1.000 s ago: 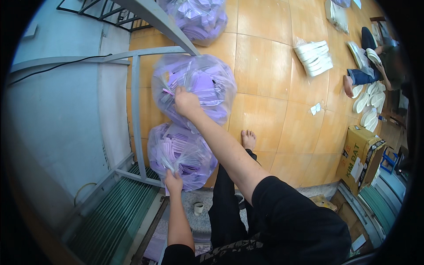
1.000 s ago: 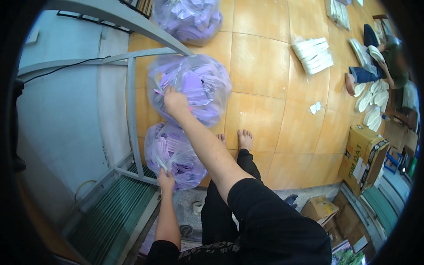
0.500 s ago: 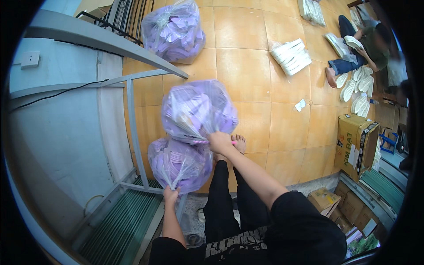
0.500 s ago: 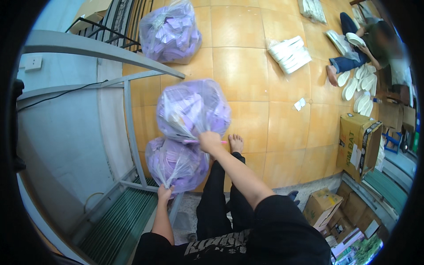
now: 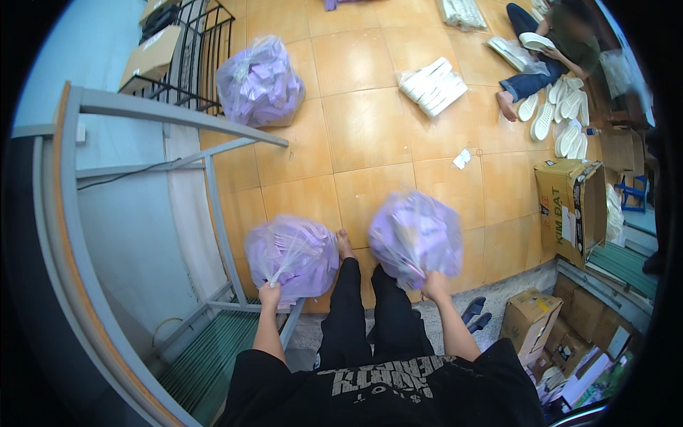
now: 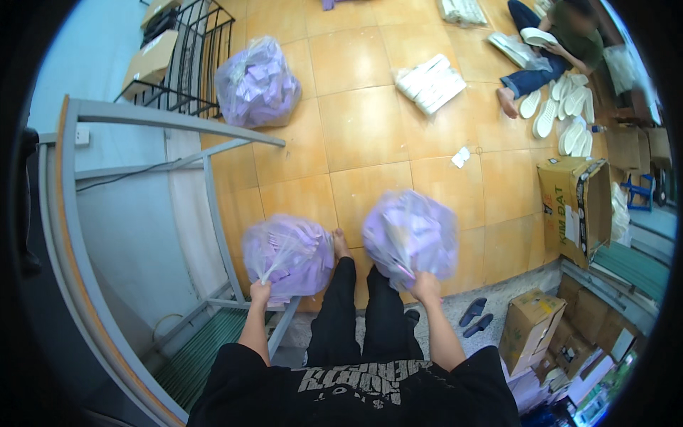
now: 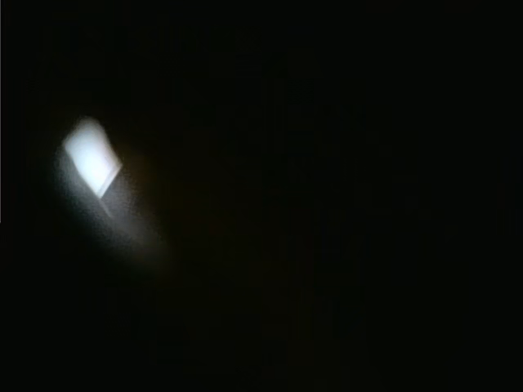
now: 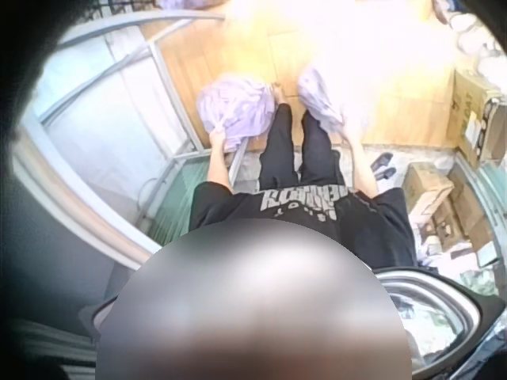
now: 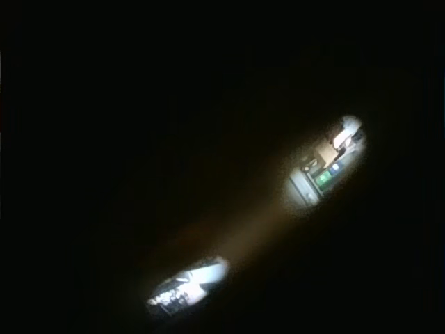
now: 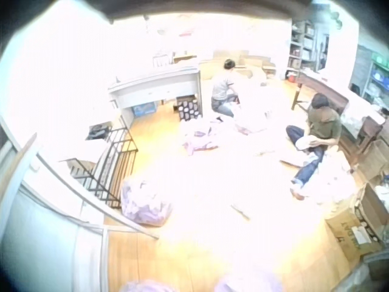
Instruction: The person gathers purple foam pieces, stacks them, and ties them into bundles using rubber bands. They then place the bundles into plastic bags, label the bags with a marker, and load them onto a hand truck for transport.
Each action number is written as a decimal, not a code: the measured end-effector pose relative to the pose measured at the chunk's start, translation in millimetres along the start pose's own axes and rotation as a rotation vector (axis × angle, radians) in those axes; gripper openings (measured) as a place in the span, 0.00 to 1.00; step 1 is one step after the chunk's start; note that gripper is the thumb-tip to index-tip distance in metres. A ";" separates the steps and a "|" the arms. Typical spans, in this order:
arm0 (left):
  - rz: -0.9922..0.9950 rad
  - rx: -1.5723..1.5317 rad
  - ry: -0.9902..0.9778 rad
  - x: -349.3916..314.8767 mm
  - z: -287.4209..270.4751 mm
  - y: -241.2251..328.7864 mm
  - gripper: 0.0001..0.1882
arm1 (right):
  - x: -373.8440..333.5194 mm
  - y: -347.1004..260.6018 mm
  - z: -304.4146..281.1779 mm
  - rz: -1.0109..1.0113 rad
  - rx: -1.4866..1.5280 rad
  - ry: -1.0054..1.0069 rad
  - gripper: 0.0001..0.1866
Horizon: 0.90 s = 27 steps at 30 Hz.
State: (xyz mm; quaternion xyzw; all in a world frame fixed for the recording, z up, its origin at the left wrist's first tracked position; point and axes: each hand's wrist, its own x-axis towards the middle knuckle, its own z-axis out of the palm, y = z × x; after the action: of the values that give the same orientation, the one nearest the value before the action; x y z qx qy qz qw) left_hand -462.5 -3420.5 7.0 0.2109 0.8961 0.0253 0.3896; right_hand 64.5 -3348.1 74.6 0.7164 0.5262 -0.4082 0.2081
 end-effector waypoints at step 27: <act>1.303 1.588 -0.427 -343.7 68.8 272.8 0.22 | -584.2 144.8 349.5 1.213 1.507 0.089 0.19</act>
State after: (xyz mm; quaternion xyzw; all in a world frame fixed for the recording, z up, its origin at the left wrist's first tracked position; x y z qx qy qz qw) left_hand -107.3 -3317.3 252.8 0.8478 0.2811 -0.4028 0.2001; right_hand 4.4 -3995.7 322.4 0.8264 -0.3255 -0.4342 -0.1504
